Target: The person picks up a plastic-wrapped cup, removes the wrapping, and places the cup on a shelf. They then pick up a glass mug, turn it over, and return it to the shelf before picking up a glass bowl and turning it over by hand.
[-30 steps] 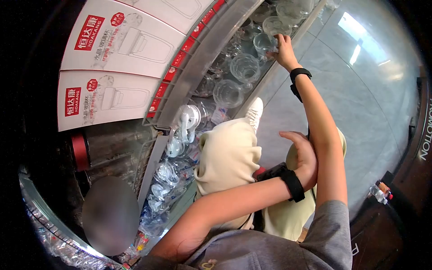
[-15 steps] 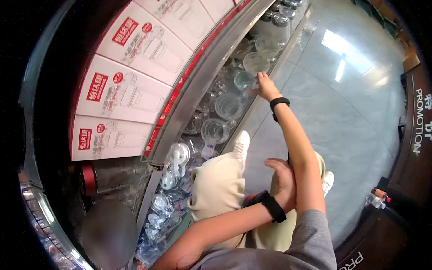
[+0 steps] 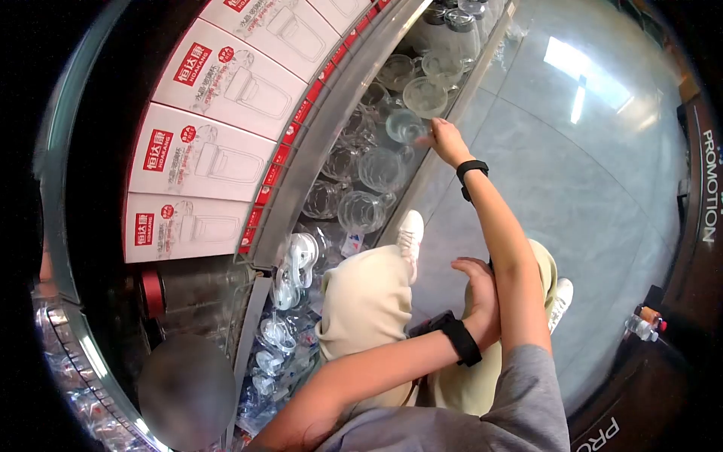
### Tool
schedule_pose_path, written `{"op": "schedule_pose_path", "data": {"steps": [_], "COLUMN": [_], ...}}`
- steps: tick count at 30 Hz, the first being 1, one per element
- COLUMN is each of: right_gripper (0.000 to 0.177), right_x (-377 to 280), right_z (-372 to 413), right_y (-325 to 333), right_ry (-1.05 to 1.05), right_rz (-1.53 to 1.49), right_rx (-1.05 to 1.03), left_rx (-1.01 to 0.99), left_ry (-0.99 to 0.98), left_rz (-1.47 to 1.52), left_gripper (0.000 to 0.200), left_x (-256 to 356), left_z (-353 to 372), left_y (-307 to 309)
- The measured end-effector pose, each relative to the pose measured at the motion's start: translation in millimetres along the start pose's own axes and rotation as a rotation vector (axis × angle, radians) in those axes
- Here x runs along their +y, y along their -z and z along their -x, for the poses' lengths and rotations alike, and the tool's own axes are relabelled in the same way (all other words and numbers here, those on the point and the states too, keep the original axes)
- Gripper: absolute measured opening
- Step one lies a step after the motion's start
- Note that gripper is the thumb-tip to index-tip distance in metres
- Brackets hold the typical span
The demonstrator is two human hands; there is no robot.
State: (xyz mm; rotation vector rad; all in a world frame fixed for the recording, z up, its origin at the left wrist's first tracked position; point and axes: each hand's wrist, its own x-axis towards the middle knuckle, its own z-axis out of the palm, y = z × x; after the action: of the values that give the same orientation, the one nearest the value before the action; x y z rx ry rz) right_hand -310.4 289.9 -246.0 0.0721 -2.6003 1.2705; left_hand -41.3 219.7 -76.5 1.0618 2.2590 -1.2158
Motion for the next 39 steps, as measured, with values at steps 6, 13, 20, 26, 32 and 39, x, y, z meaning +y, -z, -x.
{"op": "schedule_pose_path", "data": {"steps": [6, 13, 20, 26, 32, 39], "right_gripper": [0.042, 0.042, 0.038, 0.04, 0.04, 0.043], "right_x": [-47, -100, -168, -200, -201, -210], "right_z": [16, 75, 168, 225, 224, 211], "right_y": [35, 126, 231, 284, 287, 289], "right_ry": [0.081, -0.175, -0.597, -0.558, -0.497, -0.54], "right_rz": [-0.047, -0.189, -0.567, -0.939, -1.242, -1.207], "right_rx": [0.078, 0.026, -0.033, -0.049, -0.108, -0.03], "left_rx": [0.007, 0.541, 1.09, 0.845, 0.078, 0.088], "left_ry": [-0.262, -0.075, -0.117, -0.46, -1.194, -1.312], "left_rz": [0.314, 1.024, 2.215, 2.094, 2.397, 2.481], "left_gripper": [0.039, 0.021, 0.019, 0.041, 0.086, 0.082], "left_x": [5, -30, -159, -143, -121, -116], "left_z": [3, -18, -12, -25, -15, -20], "left_y": [11, 22, 6, 18, 30, 33]}}
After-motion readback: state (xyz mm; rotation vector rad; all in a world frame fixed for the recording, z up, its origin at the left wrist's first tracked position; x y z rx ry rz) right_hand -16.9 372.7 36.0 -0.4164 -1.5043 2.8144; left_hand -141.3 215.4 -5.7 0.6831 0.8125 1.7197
